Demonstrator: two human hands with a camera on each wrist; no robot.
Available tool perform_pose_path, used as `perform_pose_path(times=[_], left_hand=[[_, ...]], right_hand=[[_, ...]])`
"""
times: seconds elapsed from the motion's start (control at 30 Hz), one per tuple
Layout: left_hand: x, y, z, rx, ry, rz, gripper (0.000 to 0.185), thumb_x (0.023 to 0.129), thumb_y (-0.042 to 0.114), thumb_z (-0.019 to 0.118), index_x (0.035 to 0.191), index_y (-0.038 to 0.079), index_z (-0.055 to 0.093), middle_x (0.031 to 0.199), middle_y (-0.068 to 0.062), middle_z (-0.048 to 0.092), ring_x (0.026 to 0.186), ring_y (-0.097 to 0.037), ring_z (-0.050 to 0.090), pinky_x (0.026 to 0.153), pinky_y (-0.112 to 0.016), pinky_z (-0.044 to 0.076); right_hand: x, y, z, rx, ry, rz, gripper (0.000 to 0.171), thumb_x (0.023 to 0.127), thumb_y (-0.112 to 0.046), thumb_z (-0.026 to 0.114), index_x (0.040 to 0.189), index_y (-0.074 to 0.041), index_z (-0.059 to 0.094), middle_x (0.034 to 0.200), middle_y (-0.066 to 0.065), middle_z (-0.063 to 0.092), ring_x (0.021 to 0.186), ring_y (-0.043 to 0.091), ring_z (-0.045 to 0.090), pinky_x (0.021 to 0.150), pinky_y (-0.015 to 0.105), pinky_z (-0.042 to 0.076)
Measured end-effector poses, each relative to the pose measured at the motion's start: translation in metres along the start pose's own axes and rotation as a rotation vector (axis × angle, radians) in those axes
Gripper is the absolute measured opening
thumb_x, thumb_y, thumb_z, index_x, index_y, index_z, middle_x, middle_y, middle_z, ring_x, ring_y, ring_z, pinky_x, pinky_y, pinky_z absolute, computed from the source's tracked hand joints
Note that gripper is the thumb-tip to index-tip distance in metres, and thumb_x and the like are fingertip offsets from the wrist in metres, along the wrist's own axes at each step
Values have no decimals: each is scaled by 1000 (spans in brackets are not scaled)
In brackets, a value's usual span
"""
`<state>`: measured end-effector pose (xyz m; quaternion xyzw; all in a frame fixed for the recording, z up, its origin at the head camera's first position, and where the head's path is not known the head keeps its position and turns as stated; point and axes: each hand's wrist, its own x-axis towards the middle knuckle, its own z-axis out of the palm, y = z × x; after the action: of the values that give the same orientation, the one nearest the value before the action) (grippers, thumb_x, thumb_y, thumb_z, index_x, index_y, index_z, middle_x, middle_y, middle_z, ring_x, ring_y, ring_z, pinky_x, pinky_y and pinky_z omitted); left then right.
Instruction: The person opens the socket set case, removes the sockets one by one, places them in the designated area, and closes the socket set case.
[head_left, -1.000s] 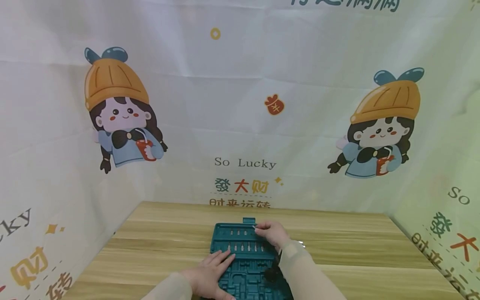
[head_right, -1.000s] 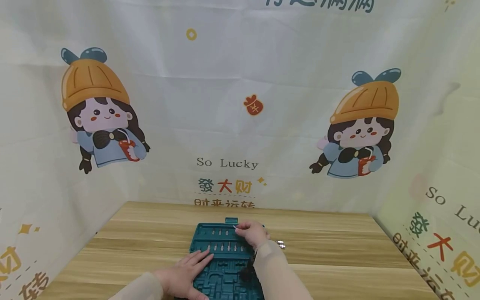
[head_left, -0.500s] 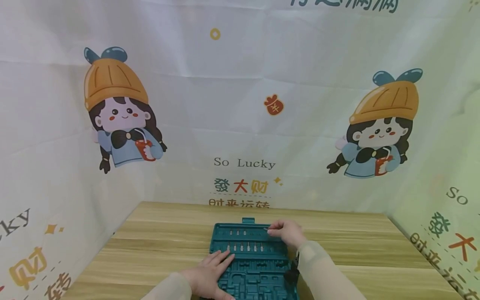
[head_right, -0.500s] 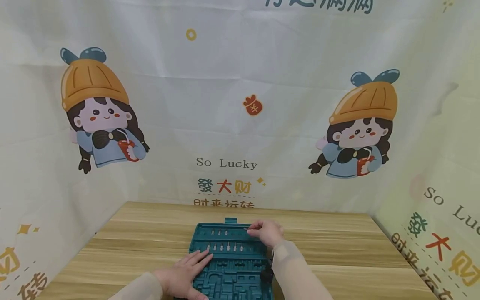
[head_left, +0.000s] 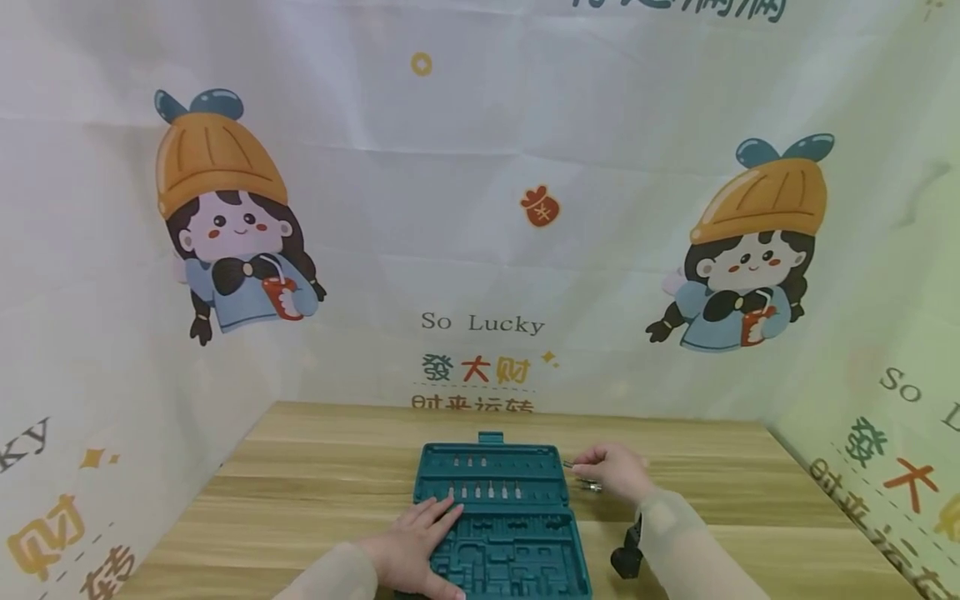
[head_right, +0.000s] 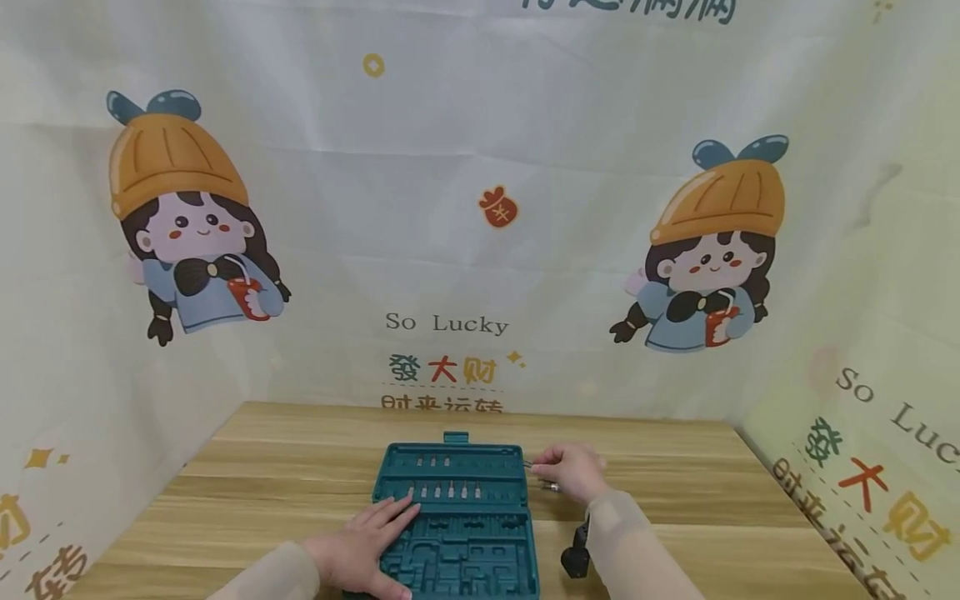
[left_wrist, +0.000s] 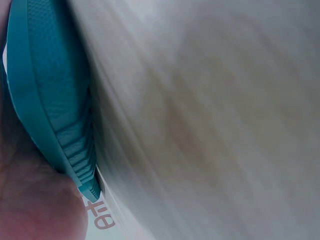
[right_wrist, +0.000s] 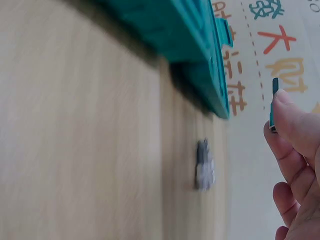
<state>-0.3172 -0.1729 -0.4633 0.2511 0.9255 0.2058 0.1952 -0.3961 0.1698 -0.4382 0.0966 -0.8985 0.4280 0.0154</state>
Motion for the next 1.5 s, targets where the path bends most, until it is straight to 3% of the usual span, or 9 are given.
perform_pose_path(times=[0.23, 0.4, 0.53, 1.03, 1.27, 1.43, 1.5], left_hand=[[-2, 2, -1, -10, 9, -9, 100, 76, 73, 62, 155, 29, 18, 160, 2, 13, 145, -34, 10, 108, -63, 19], [-4, 5, -2, -5, 5, -8, 101, 76, 73, 62, 155, 28, 18, 160, 1, 12, 145, -34, 9, 107, -64, 18], [-4, 6, -1, 12, 1, -11, 102, 76, 74, 61, 155, 28, 17, 160, 2, 12, 145, -33, 9, 108, -63, 19], [-4, 6, -1, 17, 12, -17, 102, 75, 73, 62, 155, 28, 18, 160, 2, 12, 145, -33, 10, 108, -63, 19], [-4, 7, -2, 34, 12, -18, 102, 75, 74, 60, 155, 28, 18, 160, 2, 13, 145, -33, 11, 109, -62, 19], [-4, 8, -2, 52, 12, -22, 102, 75, 75, 60, 155, 28, 18, 160, 2, 13, 145, -32, 11, 109, -61, 19], [-4, 8, -2, 55, 8, -20, 102, 75, 75, 59, 155, 28, 18, 160, 3, 13, 145, -32, 11, 109, -61, 19]], right_hand=[[-9, 12, -7, -26, 11, 32, 5, 84, -15, 75, 81, -11, 73, 82, -3, 67, 82, 18, 57, 81, 43, 40], [-14, 20, -9, -161, 25, 11, 9, 81, -22, 78, 75, -18, 72, 80, -9, 67, 82, 15, 56, 88, 50, 26], [-17, 24, -8, -222, 24, 2, 11, 80, -22, 78, 73, -18, 71, 77, -9, 66, 80, 15, 54, 88, 52, 24], [-13, 36, -3, -263, 72, -16, 15, 75, -15, 82, 69, -18, 68, 71, -9, 64, 84, 21, 52, 88, 54, 20], [-13, 28, -7, -237, 70, 24, 11, 79, -21, 80, 74, -18, 70, 74, -9, 65, 78, 17, 53, 86, 51, 24], [-10, 11, -4, -68, 8, 66, 7, 87, -16, 71, 84, -10, 70, 80, 0, 66, 71, 17, 53, 70, 37, 41], [-7, 1, 1, 4, -13, 70, 8, 90, -14, 68, 88, -6, 69, 83, 4, 65, 70, 19, 53, 60, 32, 42]])
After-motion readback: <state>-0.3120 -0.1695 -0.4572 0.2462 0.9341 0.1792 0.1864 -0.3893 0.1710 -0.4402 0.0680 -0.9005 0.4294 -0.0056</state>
